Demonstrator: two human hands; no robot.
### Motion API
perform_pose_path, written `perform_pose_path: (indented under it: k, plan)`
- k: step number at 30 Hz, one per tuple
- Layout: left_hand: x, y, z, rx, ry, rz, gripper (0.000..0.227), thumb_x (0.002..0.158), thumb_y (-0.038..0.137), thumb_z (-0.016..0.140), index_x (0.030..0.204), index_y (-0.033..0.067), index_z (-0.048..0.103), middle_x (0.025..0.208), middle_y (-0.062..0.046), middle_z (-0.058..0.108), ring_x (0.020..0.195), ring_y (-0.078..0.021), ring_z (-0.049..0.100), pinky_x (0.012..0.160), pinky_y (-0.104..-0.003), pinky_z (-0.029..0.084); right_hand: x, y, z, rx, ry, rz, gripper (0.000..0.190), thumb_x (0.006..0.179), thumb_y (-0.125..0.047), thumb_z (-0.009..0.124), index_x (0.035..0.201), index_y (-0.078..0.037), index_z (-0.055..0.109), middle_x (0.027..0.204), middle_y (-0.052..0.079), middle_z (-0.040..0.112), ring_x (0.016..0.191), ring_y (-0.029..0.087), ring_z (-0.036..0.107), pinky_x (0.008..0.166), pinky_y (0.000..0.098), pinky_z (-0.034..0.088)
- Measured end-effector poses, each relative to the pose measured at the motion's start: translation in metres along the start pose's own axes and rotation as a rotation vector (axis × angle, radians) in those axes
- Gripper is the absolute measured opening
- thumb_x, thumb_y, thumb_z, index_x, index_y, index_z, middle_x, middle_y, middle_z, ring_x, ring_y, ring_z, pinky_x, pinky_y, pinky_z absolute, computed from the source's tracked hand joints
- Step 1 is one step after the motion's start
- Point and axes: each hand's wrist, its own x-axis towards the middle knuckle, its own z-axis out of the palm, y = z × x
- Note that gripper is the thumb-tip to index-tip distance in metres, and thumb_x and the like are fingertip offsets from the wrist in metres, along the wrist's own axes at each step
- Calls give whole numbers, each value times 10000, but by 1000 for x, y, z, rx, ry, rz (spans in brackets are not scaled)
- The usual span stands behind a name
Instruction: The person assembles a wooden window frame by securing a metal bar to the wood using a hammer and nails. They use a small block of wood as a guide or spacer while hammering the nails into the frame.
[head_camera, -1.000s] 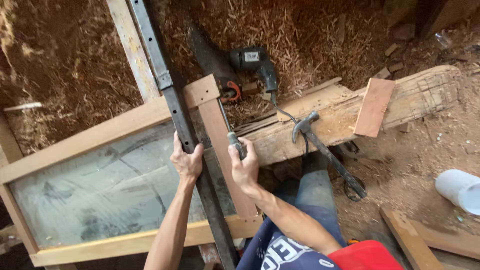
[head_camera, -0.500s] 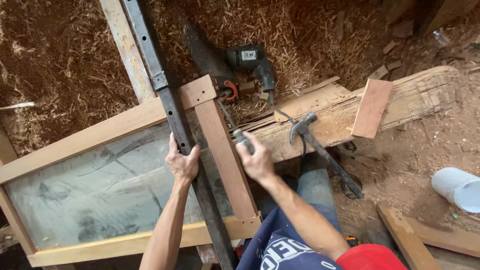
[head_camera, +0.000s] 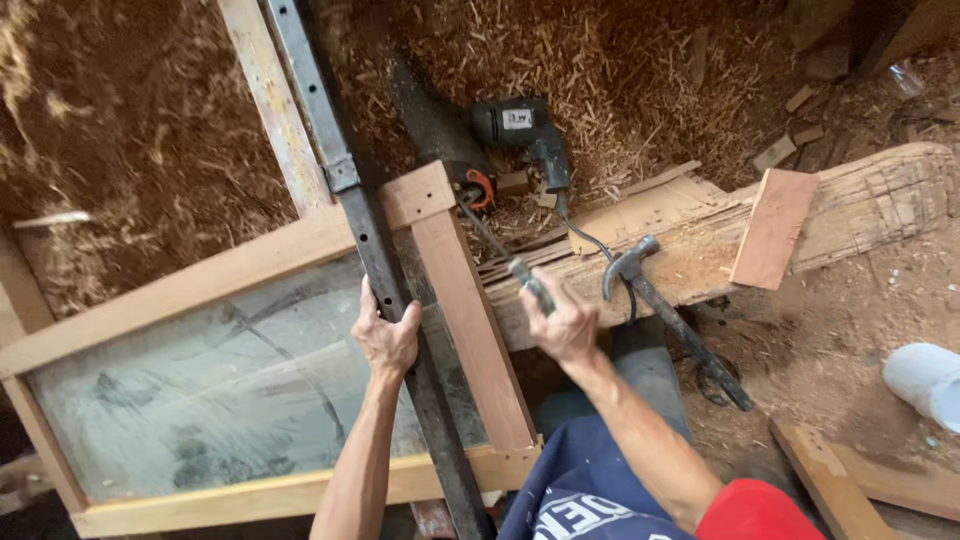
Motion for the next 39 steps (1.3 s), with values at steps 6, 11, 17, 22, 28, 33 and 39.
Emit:
perform_pose_path:
  k: [6, 11, 17, 22, 28, 33, 39]
  plan:
    - [-2, -2, 1, 18, 21, 48, 711, 760, 137, 740, 1435, 56, 531, 1047, -107, 761, 849, -160, 730, 801, -307, 584, 54, 35, -52, 93, -230, 137, 398, 904, -396, 716, 1135, -73, 754, 698, 3, 723, 508, 106, 624, 424, 289, 485]
    - [0, 5, -1, -8, 8, 18, 700, 769, 137, 718, 1439, 57, 531, 1014, -104, 763, 815, -150, 713, 776, -314, 588, 20, 9, -18, 193, -206, 212, 364, 978, -380, 668, 1172, -88, 762, 805, 12, 743, 615, 120, 646, 508, 290, 517]
    - [1, 9, -1, -27, -1, 22, 719, 779, 134, 711, 1464, 49, 507, 961, -106, 739, 788, -161, 681, 752, -316, 569, -21, -16, 44, 297, -179, 229, 535, 990, -362, 619, 1410, -38, 551, 778, 9, 727, 510, 71, 621, 406, 264, 529]
    - [-3, 6, -1, 15, 14, 53, 704, 779, 142, 723, 1447, 50, 521, 988, -107, 750, 812, -168, 713, 775, -312, 578, -14, -10, 5, 635, -338, 484, 491, 987, -305, 645, 1411, -57, 630, 677, 23, 620, 514, 82, 535, 418, 248, 424]
    - [8, 6, -1, 8, -9, 54, 737, 767, 155, 706, 1465, 61, 491, 1015, -132, 753, 826, -200, 726, 781, -337, 591, -10, -29, 34, 421, -95, 192, 410, 1042, -270, 638, 1363, -14, 634, 850, -3, 697, 706, 41, 652, 567, 222, 525]
    - [-2, 7, 0, 78, 20, 14, 742, 759, 180, 727, 1461, 72, 512, 966, -145, 749, 803, -226, 731, 774, -352, 584, -31, -42, 12, 575, 10, 350, 359, 992, -193, 659, 1296, -2, 668, 798, -20, 675, 597, 40, 584, 481, 227, 462]
    - [-2, 4, -1, 69, 19, -18, 719, 769, 187, 731, 1451, 65, 538, 952, -177, 736, 803, -278, 736, 786, -373, 590, 2, -37, -42, 769, 246, 684, 387, 963, -226, 625, 1324, -92, 597, 801, -88, 584, 548, 7, 493, 419, 198, 425]
